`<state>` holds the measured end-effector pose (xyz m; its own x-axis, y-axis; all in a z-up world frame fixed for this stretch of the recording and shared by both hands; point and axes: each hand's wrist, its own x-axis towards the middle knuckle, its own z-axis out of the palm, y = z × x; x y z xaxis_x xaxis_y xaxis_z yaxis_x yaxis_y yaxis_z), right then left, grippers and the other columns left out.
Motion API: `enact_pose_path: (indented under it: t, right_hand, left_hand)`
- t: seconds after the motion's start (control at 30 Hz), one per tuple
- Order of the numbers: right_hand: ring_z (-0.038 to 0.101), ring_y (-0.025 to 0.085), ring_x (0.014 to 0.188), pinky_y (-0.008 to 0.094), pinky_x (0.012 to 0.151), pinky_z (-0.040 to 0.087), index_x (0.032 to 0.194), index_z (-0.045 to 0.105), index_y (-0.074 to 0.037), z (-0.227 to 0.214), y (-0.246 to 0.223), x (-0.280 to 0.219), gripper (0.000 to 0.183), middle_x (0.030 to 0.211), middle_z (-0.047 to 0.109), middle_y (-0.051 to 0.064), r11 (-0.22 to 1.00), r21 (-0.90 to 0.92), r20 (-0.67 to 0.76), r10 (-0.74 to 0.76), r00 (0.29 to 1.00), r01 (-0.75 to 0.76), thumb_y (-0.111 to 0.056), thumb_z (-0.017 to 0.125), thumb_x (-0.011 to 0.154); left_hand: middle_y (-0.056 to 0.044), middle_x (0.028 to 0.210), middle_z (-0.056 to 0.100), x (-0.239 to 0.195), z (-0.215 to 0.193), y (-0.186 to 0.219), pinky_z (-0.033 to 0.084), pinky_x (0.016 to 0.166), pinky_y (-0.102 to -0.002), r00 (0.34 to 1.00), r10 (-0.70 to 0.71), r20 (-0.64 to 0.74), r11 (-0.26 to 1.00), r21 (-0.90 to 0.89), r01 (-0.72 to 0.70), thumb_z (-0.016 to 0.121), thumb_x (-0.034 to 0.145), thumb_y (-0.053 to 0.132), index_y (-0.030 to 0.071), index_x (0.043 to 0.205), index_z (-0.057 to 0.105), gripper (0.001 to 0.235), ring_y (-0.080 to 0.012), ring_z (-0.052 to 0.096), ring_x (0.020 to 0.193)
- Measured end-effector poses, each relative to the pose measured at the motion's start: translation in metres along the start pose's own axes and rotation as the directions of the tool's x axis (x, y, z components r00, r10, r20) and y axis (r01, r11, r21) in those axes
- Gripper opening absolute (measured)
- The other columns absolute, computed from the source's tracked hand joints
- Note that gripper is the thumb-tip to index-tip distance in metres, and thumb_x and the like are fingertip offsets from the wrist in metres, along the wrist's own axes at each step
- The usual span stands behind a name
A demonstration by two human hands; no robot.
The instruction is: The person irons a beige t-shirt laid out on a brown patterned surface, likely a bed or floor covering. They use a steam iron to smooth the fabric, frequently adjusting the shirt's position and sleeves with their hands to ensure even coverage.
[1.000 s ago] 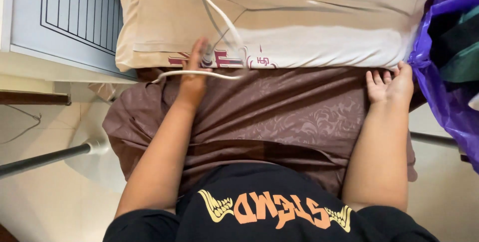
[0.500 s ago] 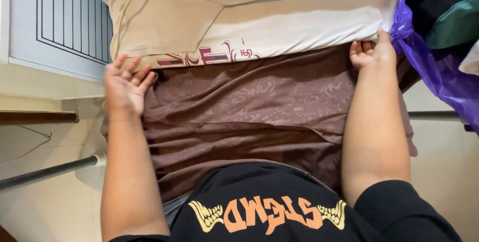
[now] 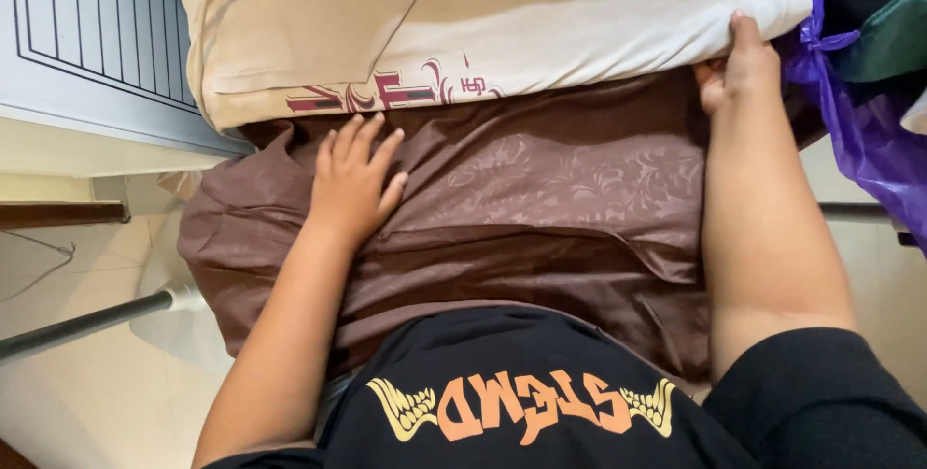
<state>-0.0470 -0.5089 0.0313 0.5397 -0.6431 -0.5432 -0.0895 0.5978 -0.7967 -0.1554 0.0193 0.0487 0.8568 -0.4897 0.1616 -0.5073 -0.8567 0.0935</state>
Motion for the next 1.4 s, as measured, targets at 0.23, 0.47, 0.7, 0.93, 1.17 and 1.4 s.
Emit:
enact_pose_path:
  t: [0.23,0.47,0.7,0.93,1.17,1.4]
  right_hand:
    - [0.087,0.038,0.109,0.052,0.1,0.071,0.125,0.063,-0.017,-0.047,-0.002,-0.002,0.052,0.124,0.082,0.015,0.996,-0.094,0.182,0.021,0.983,-0.004,-0.031,0.082,0.08]
    - [0.079,0.02,0.101,0.028,0.087,0.067,0.116,0.057,-0.022,-0.066,-0.002,-0.052,0.027,0.114,0.074,0.002,0.728,-0.659,0.325,0.048,0.944,0.19,-0.043,0.061,0.1]
    - [0.063,0.03,0.093,0.04,0.081,0.052,0.108,0.066,0.002,-0.095,-0.03,-0.128,0.013,0.103,0.066,0.016,-0.33,-0.371,0.903,-0.347,0.255,0.868,-0.005,0.068,0.118]
    - [0.055,0.043,0.114,0.052,0.108,0.042,0.116,0.065,0.005,-0.17,-0.023,-0.224,0.026,0.119,0.059,0.025,-0.332,-0.291,0.947,-0.234,0.22,0.897,-0.015,0.075,0.102]
    - [0.045,0.048,0.127,0.06,0.116,0.035,0.124,0.056,0.007,-0.232,0.007,-0.229,0.03,0.131,0.047,0.03,-0.263,-0.386,0.877,-0.402,0.263,0.884,-0.008,0.062,0.099]
    - [0.058,0.044,0.104,0.052,0.096,0.045,0.121,0.058,0.007,-0.263,0.004,-0.175,0.017,0.115,0.06,0.025,-0.207,-0.548,0.778,-0.481,0.404,0.81,-0.003,0.044,0.123]
  left_hand:
    - [-0.01,0.142,0.063,-0.024,-0.012,0.019,0.037,0.112,-0.053,0.995,0.092,-0.042,0.994,-0.058,-0.094,0.067,0.094,0.05,0.015,0.137,0.066,0.056,-0.0316,0.054,0.134]
    - [-0.011,0.139,0.063,-0.044,-0.028,0.026,0.036,0.115,-0.056,0.993,0.109,-0.051,0.974,-0.194,-0.117,0.067,0.096,0.049,0.012,0.136,0.066,0.055,-0.0344,0.054,0.133]
    - [-0.011,0.122,0.067,-0.087,-0.078,0.016,0.047,0.101,-0.049,0.987,-0.003,-0.158,0.964,-0.261,-0.038,0.072,0.096,0.038,0.006,0.126,0.07,0.044,-0.0339,0.06,0.113]
    - [-0.022,0.147,0.05,-0.172,-0.107,-0.029,0.036,0.117,-0.061,0.965,-0.243,-0.098,0.97,-0.028,0.241,0.077,0.076,0.068,0.007,0.145,0.059,0.094,-0.0422,0.049,0.136]
    - [-0.026,0.141,0.041,-0.214,-0.062,-0.058,0.033,0.115,-0.059,0.858,-0.468,-0.213,0.858,-0.341,0.384,0.062,0.098,0.015,0.003,0.115,0.058,0.021,-0.0445,0.039,0.134]
    - [-0.017,0.102,0.055,-0.219,-0.052,-0.071,0.045,0.087,-0.043,0.593,-0.712,-0.375,0.69,-0.528,0.494,0.037,0.117,0.008,-0.001,0.116,0.042,0.01,-0.0312,0.055,0.091]
